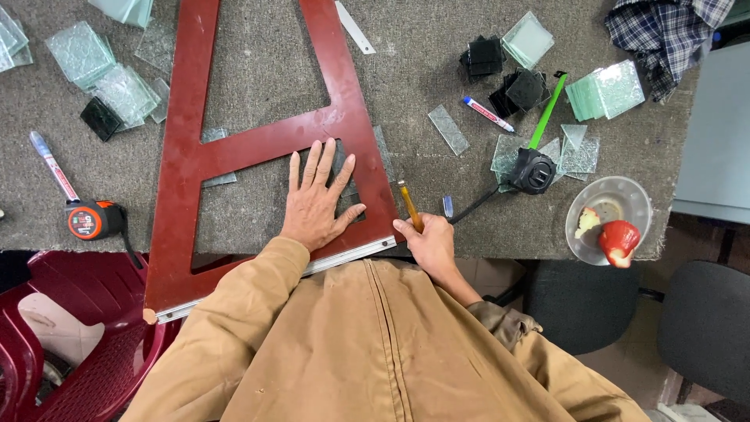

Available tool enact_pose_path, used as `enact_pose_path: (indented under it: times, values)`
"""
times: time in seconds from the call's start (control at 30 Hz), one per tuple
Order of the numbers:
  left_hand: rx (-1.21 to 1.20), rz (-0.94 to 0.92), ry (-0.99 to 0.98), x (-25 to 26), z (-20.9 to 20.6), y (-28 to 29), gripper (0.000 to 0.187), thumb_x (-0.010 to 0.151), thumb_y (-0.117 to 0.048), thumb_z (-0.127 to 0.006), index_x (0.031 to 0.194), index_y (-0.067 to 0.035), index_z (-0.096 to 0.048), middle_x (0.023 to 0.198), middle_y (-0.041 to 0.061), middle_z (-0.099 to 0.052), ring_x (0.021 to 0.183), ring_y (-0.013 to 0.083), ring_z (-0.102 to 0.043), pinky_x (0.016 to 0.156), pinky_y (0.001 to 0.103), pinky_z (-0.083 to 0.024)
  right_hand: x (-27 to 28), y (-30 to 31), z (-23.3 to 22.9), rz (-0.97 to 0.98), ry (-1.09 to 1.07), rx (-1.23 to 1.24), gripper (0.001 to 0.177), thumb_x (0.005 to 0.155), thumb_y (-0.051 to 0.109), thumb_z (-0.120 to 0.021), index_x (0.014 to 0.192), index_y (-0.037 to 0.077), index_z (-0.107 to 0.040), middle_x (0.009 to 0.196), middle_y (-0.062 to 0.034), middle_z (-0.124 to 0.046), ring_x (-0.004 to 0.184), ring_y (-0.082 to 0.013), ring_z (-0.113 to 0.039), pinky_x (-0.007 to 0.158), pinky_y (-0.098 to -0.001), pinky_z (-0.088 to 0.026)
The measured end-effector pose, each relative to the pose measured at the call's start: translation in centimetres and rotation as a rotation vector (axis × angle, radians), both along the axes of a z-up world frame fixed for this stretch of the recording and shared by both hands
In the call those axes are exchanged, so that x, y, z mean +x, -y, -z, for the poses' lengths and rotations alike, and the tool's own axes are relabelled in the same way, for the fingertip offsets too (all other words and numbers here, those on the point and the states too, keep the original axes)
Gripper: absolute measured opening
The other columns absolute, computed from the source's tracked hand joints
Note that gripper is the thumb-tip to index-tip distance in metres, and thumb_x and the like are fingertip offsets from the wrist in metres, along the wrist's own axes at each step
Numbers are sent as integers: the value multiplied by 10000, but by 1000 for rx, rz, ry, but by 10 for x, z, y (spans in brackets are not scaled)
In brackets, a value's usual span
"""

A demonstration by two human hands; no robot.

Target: Measuring and marking glass tiles on a workshop table using a tape measure, square, and marking tools.

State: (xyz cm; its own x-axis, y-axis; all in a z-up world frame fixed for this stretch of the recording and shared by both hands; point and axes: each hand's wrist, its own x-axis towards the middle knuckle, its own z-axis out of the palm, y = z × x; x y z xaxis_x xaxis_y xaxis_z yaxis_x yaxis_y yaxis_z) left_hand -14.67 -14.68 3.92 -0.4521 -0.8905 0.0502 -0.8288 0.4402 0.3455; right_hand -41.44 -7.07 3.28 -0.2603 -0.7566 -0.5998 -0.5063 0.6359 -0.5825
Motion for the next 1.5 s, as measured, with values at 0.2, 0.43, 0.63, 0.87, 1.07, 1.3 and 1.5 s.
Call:
enact_pose_path:
  times: [0.2, 0.43, 0.63, 0.87, 1.07, 1.3, 1.5]
  values:
    - [65, -9, -5, -6, 2, 3, 986, 1018, -839, -547, 1816, -336, -260, 1902, 135, -141, 1753, 372, -79, 1382, 678, 0, -1, 1, -2, -12, 2, 7, 279, 927, 378, -868, 805, 129, -834, 554, -88, -707, 666, -306, -763, 676, -399, -573]
    - [81, -50, -5, -15, -2, 4, 1084, 967, -918, -542, 1816, -305, -264, 1901, 159, -129, 1752, 395, -66, 1374, 700, 24, -3, -2, 3, -23, 8, -2, 294, 913, 413, -874, 805, 142, -835, 569, -92, -712, 683, -320, -770, 683, -433, -573]
    - [119, -57, 46, -21, -9, 5, 1103, 968, -867, -575, 1818, -246, -244, 1907, 148, -109, 1753, 387, -57, 1366, 737, 30, -2, -2, 0, -13, 10, 22, 284, 916, 419, -875, 809, 158, -841, 564, -73, -714, 680, -281, -769, 685, -407, -576]
    - [116, -17, 93, -28, -12, 6, 1088, 996, -791, -588, 1810, -150, -256, 1908, 139, -121, 1757, 347, -115, 1391, 707, -34, 5, 38, -93, 148, 124, -312, 401, 1208, 395, -587, 982, 121, -772, 613, -32, -650, 550, -179, -604, 614, -345, -541]
    - [282, 26, 362, -46, -43, 15, 1218, 960, -842, -579, 1795, -47, -186, 1903, 177, -42, 1761, 322, -2, 1410, 647, 54, 10, 87, -114, 67, 315, -604, 355, 1231, 244, -532, 1084, 25, -769, 688, -64, -617, 470, -130, -567, 473, -265, -495]
    - [397, 61, 561, -59, -60, 21, 1550, 750, -982, -713, 1783, 3, -109, 1880, 244, 52, 1748, 373, 30, 1406, 649, 49, 8, 97, -73, 447, 669, -503, 231, 1012, -17, -787, 1228, -80, -733, 917, -205, -764, 705, -215, -802, 606, -299, -736]
    - [417, 46, 605, -65, -61, 22, 1527, 772, -963, -709, 1781, 5, -94, 1876, 246, 73, 1744, 379, 38, 1406, 655, 50, 14, 104, -84, 364, 488, -610, 172, 1080, 103, -780, 988, -35, -733, 687, -187, -696, 460, -179, -656, 385, -300, -574]
